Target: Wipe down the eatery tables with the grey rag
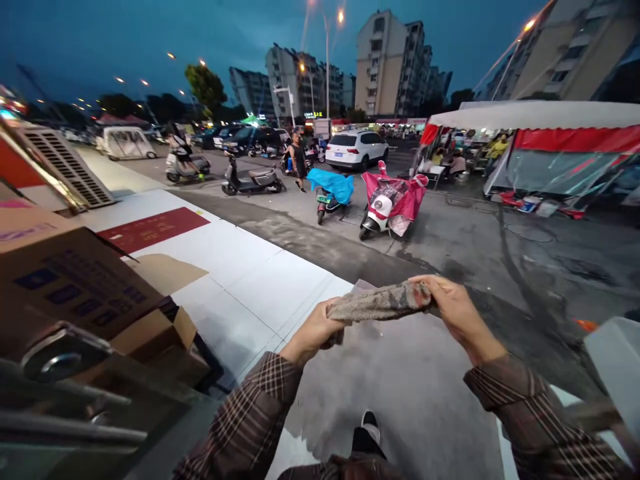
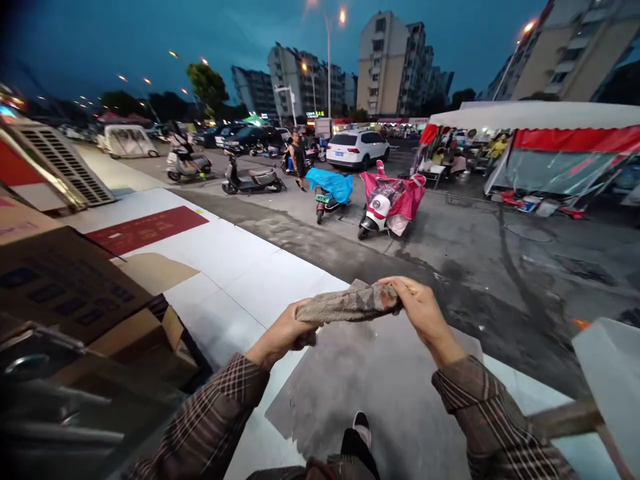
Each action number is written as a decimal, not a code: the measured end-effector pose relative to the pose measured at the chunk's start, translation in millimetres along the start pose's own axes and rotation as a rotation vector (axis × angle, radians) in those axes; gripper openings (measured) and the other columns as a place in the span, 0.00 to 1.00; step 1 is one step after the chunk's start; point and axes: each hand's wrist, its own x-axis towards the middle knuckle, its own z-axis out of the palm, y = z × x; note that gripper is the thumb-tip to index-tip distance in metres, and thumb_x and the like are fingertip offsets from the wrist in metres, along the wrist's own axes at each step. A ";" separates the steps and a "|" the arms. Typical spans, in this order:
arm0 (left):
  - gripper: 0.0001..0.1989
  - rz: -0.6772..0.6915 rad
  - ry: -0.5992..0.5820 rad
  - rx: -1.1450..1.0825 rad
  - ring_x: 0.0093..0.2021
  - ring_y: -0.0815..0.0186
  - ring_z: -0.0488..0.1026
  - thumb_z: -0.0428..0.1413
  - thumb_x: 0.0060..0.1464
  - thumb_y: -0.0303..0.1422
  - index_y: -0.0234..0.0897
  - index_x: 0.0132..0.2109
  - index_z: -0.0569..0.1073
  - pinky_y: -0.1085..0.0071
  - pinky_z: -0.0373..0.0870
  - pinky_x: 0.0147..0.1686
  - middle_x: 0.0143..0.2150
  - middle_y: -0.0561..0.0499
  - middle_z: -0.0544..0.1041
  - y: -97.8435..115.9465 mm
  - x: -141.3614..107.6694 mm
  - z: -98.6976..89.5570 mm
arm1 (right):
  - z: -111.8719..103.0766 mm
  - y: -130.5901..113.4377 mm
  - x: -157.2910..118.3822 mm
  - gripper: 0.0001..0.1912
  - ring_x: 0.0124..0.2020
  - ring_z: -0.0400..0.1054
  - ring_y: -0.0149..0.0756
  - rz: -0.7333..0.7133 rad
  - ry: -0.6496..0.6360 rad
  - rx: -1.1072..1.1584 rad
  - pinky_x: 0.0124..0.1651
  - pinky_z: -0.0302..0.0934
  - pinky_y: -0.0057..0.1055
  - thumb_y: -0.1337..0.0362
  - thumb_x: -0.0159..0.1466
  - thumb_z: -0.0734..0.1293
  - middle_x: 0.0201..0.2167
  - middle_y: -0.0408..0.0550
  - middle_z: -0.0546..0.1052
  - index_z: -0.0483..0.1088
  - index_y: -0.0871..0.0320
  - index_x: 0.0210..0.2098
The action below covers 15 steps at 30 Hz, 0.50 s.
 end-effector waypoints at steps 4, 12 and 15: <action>0.24 0.180 0.071 -0.240 0.33 0.64 0.75 0.62 0.42 0.31 0.39 0.51 0.74 0.69 0.71 0.34 0.37 0.49 0.80 41.9 58.2 -3.5 | -2.2 73.8 58.2 0.24 0.29 0.72 0.37 0.153 -0.179 0.094 0.27 0.65 0.30 0.44 0.63 0.62 0.33 0.51 0.80 0.78 0.57 0.40; 0.20 0.051 0.338 -0.483 0.32 0.60 0.77 0.60 0.44 0.34 0.35 0.46 0.73 0.62 0.75 0.36 0.33 0.50 0.78 66.4 202.8 -18.4 | 47.4 100.5 199.2 0.34 0.61 0.63 0.45 -0.088 -0.178 0.416 0.61 0.59 0.45 0.41 0.65 0.59 0.65 0.53 0.64 0.57 0.48 0.65; 0.25 0.089 0.624 -0.390 0.32 0.67 0.75 0.60 0.46 0.32 0.40 0.53 0.69 0.70 0.73 0.36 0.36 0.55 0.75 53.8 266.9 -43.5 | 109.9 114.4 229.8 0.42 0.68 0.52 0.47 -0.077 -0.291 0.478 0.68 0.51 0.47 0.38 0.63 0.59 0.71 0.52 0.52 0.47 0.49 0.69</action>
